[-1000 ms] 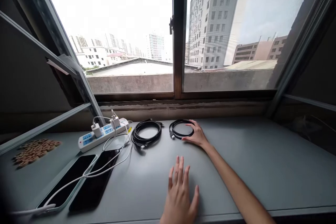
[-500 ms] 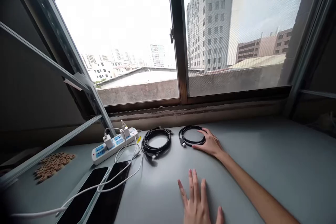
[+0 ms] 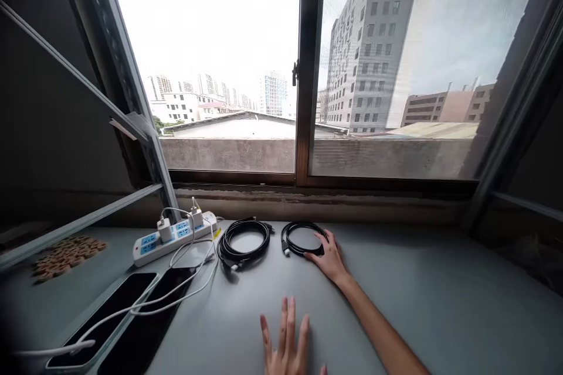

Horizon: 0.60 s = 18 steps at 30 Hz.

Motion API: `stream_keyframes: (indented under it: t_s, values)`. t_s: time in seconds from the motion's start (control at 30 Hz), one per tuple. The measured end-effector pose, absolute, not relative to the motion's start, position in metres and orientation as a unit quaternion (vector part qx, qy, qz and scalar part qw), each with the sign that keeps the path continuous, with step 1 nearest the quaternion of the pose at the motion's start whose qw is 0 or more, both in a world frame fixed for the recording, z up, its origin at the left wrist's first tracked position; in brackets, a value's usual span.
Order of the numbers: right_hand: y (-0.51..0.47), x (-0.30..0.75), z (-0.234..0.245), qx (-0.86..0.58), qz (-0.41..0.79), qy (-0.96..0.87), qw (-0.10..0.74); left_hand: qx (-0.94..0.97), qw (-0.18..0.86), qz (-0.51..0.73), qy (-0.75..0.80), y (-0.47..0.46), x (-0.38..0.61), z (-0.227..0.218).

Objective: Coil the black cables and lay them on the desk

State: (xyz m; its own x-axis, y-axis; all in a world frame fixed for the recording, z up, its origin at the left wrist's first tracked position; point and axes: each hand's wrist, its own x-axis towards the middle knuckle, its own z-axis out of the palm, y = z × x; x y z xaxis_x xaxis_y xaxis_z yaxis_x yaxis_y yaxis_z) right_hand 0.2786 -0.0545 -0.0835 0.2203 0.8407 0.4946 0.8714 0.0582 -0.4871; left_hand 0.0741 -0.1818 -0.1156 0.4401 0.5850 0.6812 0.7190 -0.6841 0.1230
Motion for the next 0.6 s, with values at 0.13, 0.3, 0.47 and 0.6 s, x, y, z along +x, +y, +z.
stream_keyframes:
  t_s: [0.13, 0.3, 0.47, 0.6]
  values:
    - [-0.057, 0.279, -0.075, -0.674, -0.053, -0.638, 0.368, -0.831, 0.119, -0.378, -0.391, -0.196, 0.09, -0.093]
    - [-0.068, 0.283, -0.056, -0.63, -0.082, -0.678, 0.371, -0.899, 0.083, -0.376, -0.208, -0.217, 0.119, -0.058]
    - [-0.075, 0.286, -0.041, -0.603, -0.109, -0.667, 0.424, -0.879, -0.044, -0.4, -0.257, -0.214, 0.133, -0.039]
    - [-0.078, 0.281, -0.026, -0.579, -0.131, -0.627, 0.505, -0.849, -0.114, -0.397, -0.331, -0.196, 0.137, -0.023]
